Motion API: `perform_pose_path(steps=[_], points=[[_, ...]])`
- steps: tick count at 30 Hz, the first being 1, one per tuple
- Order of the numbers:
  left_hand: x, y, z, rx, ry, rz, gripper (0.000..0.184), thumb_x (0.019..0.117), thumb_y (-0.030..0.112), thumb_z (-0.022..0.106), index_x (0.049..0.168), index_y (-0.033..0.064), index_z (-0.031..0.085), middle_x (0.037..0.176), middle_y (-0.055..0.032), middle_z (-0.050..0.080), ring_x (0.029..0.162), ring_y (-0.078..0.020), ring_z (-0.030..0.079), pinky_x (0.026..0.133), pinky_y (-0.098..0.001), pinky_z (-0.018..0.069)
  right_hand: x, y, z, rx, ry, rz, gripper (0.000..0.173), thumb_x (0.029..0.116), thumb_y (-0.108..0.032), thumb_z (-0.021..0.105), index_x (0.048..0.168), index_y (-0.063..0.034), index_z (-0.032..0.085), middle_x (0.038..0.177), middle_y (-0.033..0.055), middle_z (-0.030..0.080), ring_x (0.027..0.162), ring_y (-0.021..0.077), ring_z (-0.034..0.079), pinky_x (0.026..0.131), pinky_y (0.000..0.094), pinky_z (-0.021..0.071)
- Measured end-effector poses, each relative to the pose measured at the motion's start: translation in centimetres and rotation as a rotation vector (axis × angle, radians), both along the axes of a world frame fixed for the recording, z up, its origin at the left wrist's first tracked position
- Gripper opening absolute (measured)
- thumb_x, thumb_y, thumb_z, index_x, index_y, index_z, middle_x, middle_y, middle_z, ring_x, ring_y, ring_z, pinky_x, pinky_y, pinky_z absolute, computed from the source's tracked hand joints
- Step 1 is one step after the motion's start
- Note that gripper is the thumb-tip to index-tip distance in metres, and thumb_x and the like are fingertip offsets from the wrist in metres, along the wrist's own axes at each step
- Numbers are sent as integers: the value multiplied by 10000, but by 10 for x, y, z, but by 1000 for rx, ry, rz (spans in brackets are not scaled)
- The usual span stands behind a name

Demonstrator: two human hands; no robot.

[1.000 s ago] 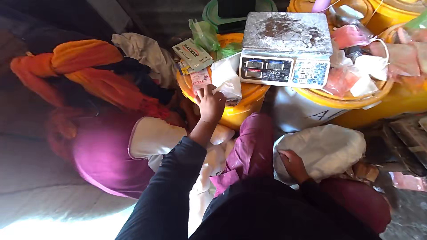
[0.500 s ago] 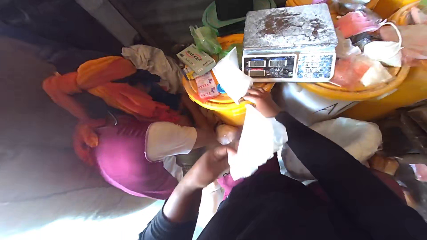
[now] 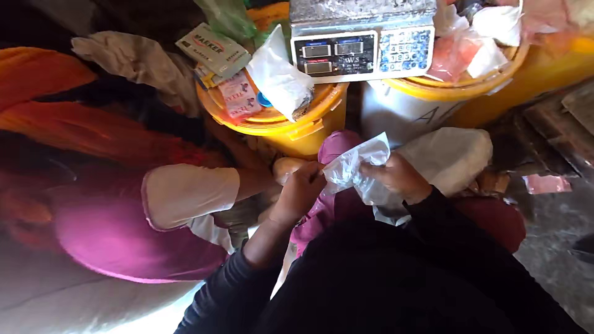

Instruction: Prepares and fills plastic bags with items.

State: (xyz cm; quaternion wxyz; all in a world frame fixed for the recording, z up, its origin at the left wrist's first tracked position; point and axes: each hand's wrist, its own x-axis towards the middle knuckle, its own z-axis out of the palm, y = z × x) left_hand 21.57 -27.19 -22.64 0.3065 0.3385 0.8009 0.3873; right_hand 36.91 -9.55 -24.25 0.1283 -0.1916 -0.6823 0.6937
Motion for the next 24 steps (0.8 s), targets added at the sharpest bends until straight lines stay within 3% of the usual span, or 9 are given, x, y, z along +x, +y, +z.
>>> perform_pose_path(steps=[2,4,6,8,10,12,13,16,24], points=[[2,6,5,24,-69,-71,173,925,3,600,1073,23,689,1027,-63,672,880,-98,644,796,-310,552,9,2,-1,-11,0,-40,115,931,-3,681,1045,-4,699,919,-1,736,864,22,692,839,239,592],[1,11,14,103,-174,-142,361,875,-27,544,1219,39,632,1160,-57,676,991,-95,665,860,-294,567,18,3,-1,-5,22,-43,123,927,-11,686,1050,-18,700,920,-12,736,864,21,693,833,240,596],[-2,21,21,202,-270,-236,512,857,30,501,1366,42,551,1286,-58,651,1106,-104,649,942,-293,547,26,3,-1,37,47,-42,121,923,-26,694,1043,-28,704,920,-25,735,866,8,690,830,229,596],[-1,33,28,211,-310,-307,556,891,151,563,1435,49,511,1321,-71,640,1145,-123,643,967,-302,540,31,4,0,53,97,-39,126,922,-25,690,1048,-28,702,920,-32,734,864,4,687,827,225,596],[2,42,33,182,-316,-336,398,953,150,665,1332,46,598,1141,-54,696,983,-96,679,859,-267,574,36,3,1,54,126,-45,119,927,-14,677,1043,-32,698,909,-40,730,844,4,686,816,223,598],[7,49,33,171,-318,-307,77,949,58,684,1026,52,687,819,-9,698,697,-53,650,638,-213,554,40,6,1,74,137,-62,150,937,-21,661,1085,-27,688,925,-26,723,830,15,680,789,229,596],[7,50,31,166,-331,-294,21,954,38,667,958,53,682,751,0,674,643,-48,625,598,-210,537,43,8,2,99,136,-75,186,940,-38,660,1124,-27,678,963,-14,723,850,25,682,791,237,595],[10,47,28,155,-416,-225,70,990,33,615,980,38,684,758,-9,672,650,-52,628,616,-220,550,52,13,5,142,132,-125,305,941,-70,665,1243,-45,633,1051,-1,718,913,44,685,816,251,595],[24,46,21,248,-716,-82,214,896,-131,631,1037,28,655,807,-26,691,692,-78,658,665,-229,575,60,17,14,196,188,-218,408,890,-61,728,1282,-63,615,1065,-2,720,912,51,700,793,236,611]])
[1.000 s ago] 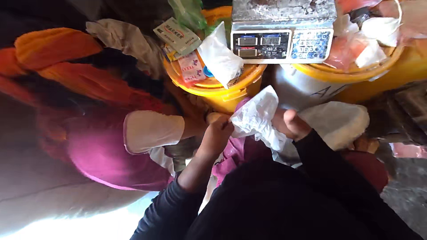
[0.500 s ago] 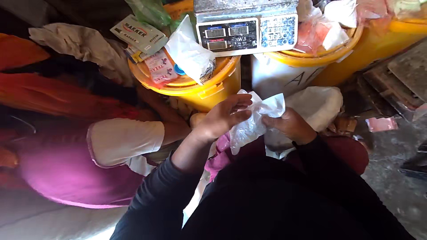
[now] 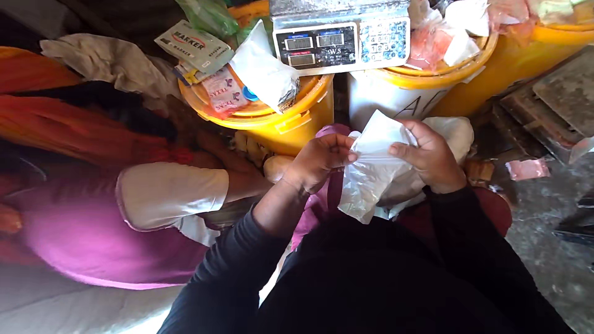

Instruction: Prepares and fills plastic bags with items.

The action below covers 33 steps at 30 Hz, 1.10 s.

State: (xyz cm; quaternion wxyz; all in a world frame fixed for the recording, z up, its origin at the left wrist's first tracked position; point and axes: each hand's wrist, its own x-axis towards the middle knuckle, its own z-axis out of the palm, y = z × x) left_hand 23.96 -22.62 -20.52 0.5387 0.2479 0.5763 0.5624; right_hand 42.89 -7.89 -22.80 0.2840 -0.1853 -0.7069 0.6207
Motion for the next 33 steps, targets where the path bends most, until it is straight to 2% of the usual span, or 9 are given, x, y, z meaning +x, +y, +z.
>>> perform_pose_path(steps=[8,11,13,17,19,25,28,30,33], points=[[1,-1,-9,48,-166,-4,267,857,-165,622,1023,44,634,796,-30,684,697,-81,664,680,-228,579,-2,-1,-5,58,21,-41,425,889,-86,743,1296,-64,623,1107,-2,713,944,42,693,819,227,605],[3,-2,-12,73,-194,58,263,861,-147,626,1035,50,632,822,-42,699,716,-99,686,690,-263,601,-7,-2,-14,398,0,-317,494,912,-171,753,1357,-28,596,1062,75,656,921,102,623,811,266,541],[7,0,-16,74,-188,130,249,877,-116,639,1041,70,618,815,-30,684,703,-103,675,671,-277,598,-10,-11,-15,632,26,-456,424,916,-213,761,1252,14,637,1039,138,639,970,207,596,851,354,504],[27,5,-24,138,-249,150,233,859,-124,624,967,76,578,794,-20,675,724,-124,667,693,-307,576,-20,-45,-30,645,-103,-197,431,924,-429,720,1002,-5,720,952,151,668,937,255,641,832,411,552],[30,7,-19,140,-208,105,197,855,-109,648,907,63,567,775,-12,665,743,-121,670,738,-310,581,-24,-50,-42,613,-74,-163,302,937,-296,705,959,4,723,951,164,690,950,242,659,852,374,549],[17,8,-18,82,165,48,156,830,-62,737,911,23,635,759,20,648,720,-42,633,721,-234,556,-5,-27,-41,5,291,-12,99,982,-188,670,1053,-197,739,1054,-105,720,994,13,665,903,226,566],[14,13,-29,80,522,13,143,879,22,699,1013,-28,706,780,-11,625,701,-30,552,689,-227,485,2,-28,-35,-589,470,0,148,1035,-213,577,1096,-192,710,1051,-24,752,994,104,717,910,318,603],[11,21,-40,24,395,76,165,943,-2,621,1094,-61,652,861,-66,641,728,-67,604,707,-251,541,8,-27,-36,-799,501,-5,192,1038,-250,526,1103,-186,695,1041,11,752,974,132,727,857,349,623],[5,35,-38,-47,-179,217,198,1008,-51,408,1187,-11,483,935,-81,641,764,-142,662,721,-324,587,12,-26,-43,-679,318,-31,354,850,-337,808,1163,-213,698,1064,-15,738,935,107,717,795,312,628]])
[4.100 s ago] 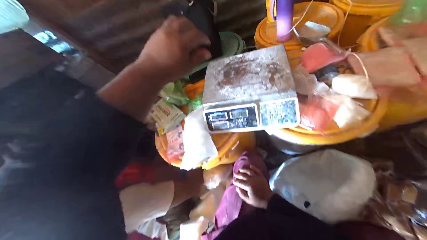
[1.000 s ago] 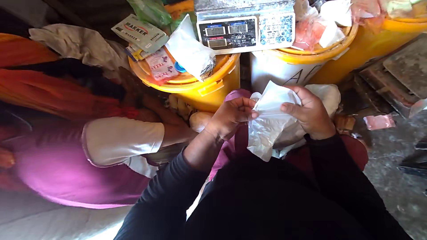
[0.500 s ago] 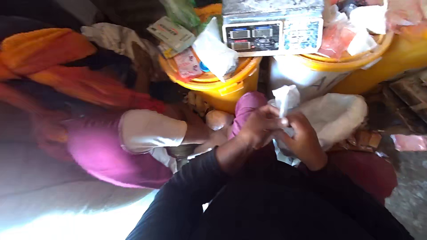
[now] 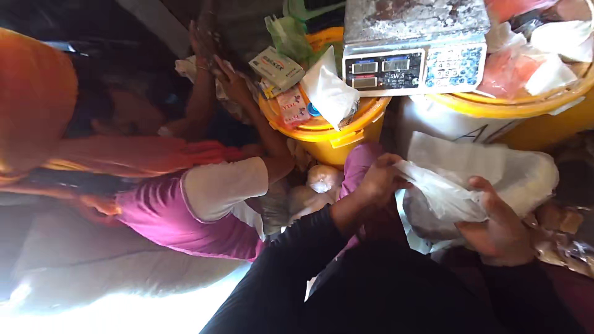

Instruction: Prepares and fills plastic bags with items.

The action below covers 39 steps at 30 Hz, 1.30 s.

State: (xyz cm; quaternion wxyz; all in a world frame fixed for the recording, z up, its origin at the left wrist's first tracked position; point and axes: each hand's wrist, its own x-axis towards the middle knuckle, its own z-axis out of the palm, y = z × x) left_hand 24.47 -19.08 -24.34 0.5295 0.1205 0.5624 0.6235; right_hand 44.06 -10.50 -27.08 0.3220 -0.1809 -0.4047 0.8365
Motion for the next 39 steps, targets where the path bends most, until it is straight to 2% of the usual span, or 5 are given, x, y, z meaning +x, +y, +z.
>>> perform_pose_path(steps=[6,17,24,32,39], points=[[1,7,13,179,-29,-224,147,990,10,412,1021,106,519,753,30,590,669,-66,591,654,-257,523,-15,22,-6,341,-969,-85,454,927,-63,705,1360,-26,574,1326,186,600,1080,239,646,890,447,559],[-62,26,-46,142,1715,-305,221,954,3,556,1026,-18,764,953,-295,656,930,-466,639,824,-559,513,7,97,-40,1221,-792,192,464,959,-224,691,1377,-37,617,1132,195,701,1027,338,672,930,507,542],[-84,28,-66,-307,1597,-518,269,1004,-1,532,1205,-46,705,1274,-322,617,1084,-552,633,838,-731,479,58,94,-124,1083,-1548,1067,514,1026,-433,587,1232,24,698,1229,298,669,1286,513,536,1161,732,206],[1,139,-97,-695,1003,-934,870,923,611,660,1400,-100,509,1522,-377,350,1386,-544,400,1088,-687,376,62,70,-101,824,-1547,1206,605,1070,-488,454,1149,70,672,1140,292,678,1152,462,622,1026,651,392],[65,148,-203,-838,765,-929,802,883,524,760,1268,-153,564,1372,-371,516,1267,-499,543,1017,-660,451,83,53,-80,694,-1599,1240,617,1086,-458,429,1157,119,636,1188,340,642,1195,499,587,1013,652,396]])
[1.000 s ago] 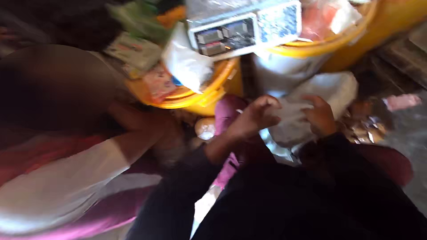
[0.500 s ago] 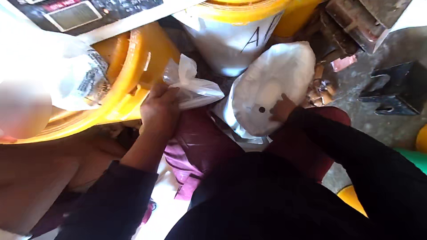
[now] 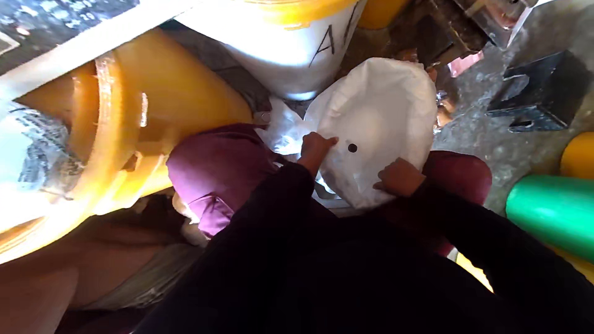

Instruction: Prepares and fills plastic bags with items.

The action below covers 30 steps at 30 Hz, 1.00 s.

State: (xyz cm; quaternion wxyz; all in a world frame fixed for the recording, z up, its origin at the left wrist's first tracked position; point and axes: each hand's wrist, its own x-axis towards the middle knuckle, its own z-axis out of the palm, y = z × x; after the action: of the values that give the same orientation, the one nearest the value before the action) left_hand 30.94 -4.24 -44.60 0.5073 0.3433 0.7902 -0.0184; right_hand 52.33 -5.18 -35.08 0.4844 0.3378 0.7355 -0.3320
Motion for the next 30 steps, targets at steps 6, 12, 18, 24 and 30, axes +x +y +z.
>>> perform_pose_path(steps=[6,12,18,24,30], points=[[-32,-12,108,115,60,-307,336,983,247,660,1006,-88,673,1008,-324,662,1001,-521,640,811,-712,473,13,26,-20,-118,-69,-135,619,1067,-451,498,1126,145,654,1208,350,626,1215,493,579,1014,666,411],[-47,-53,102,110,50,-286,366,983,313,688,932,-50,688,897,-252,679,909,-436,666,811,-664,493,-53,48,-101,120,91,-468,715,976,-411,673,1467,61,454,1354,344,570,1298,503,533,1068,681,400],[-55,-47,102,172,-48,-129,320,979,291,703,950,-27,691,862,-199,668,846,-353,650,793,-591,501,-59,17,-173,263,61,-872,508,1009,-171,622,1449,33,470,1401,302,549,1296,462,551,1054,618,456],[-65,-21,106,404,-209,100,257,952,217,721,883,-26,676,777,-131,633,739,-239,604,724,-494,500,-3,98,-128,358,42,-787,485,1085,-306,466,1326,99,579,1358,328,580,1313,487,528,1082,672,390],[-76,-23,108,594,-420,345,172,867,115,721,724,93,627,664,20,647,618,-68,640,622,-309,568,18,137,-71,559,16,-932,470,1112,-277,393,1322,95,589,1377,332,563,1323,494,512,1090,659,375]])
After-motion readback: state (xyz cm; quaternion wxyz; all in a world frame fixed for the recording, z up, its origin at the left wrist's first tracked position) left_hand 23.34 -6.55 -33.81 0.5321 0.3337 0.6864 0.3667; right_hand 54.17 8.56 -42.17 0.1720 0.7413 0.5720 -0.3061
